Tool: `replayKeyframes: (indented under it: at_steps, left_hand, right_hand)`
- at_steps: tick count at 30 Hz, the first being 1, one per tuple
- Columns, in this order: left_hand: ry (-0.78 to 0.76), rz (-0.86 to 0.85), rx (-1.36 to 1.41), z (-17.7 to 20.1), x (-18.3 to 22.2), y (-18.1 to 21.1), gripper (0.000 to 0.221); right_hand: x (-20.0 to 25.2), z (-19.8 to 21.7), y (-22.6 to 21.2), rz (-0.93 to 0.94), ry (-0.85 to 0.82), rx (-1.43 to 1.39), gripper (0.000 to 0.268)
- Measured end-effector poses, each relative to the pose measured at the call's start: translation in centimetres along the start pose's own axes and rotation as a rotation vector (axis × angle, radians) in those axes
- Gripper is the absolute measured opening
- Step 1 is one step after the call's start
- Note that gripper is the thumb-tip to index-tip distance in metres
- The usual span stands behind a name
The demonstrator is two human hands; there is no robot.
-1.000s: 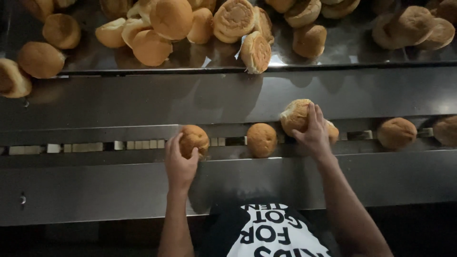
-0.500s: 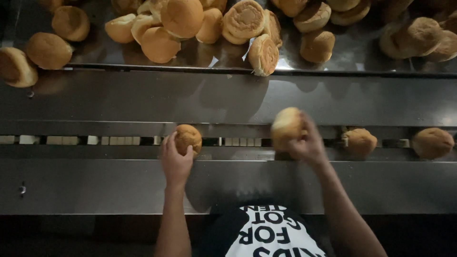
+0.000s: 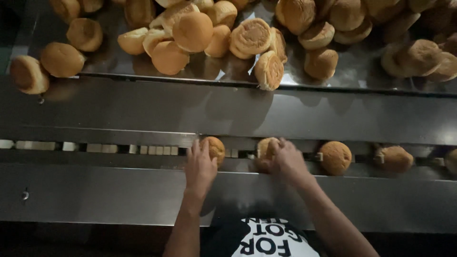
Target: The person repeatedly picks up round bread buns from a pile on a stainless steel conveyor belt and places them into designated slots on a lower belt. The hands handle the buns one at a time, orienting them before placement. The task continues throughout the clip with no other objects or tools used.
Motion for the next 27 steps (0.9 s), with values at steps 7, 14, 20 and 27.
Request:
replayKeyframes:
  at_steps: [7,14,20,27]
  left_hand:
    - [0.237,-0.039,0.223,7.4,-4.2,3.1,0.066]
    - [0.752,-0.366,0.19,12.8,-16.6,3.8,0.1]
    - [0.527,-0.296,-0.026,15.1,-24.8,3.1,0.104]
    - [0.623,-0.121,0.301,13.8,-24.5,1.4,0.084]
  right_hand:
    - [-9.6,8.3,-1.3,0.254,0.684,-0.394,0.081]
    - [-19.0,9.8,-3.4,0.368,0.739,-0.759,0.098]
    - [-14.6,11.9,-5.5,0.174,-0.138,-1.566,0.055]
    - [-7.2,8.0,-6.4,0.12,-0.369,-1.465,0.055]
Point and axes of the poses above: each hand's wrist, its own x-axis away from the middle knuckle, its own z-axis out of the back of the hand, y = z × x, the point moved 1 cm from there along -x, towards the middle knuckle, and after that the axes turned 3 degrees about -x, right-handed, at the moved point
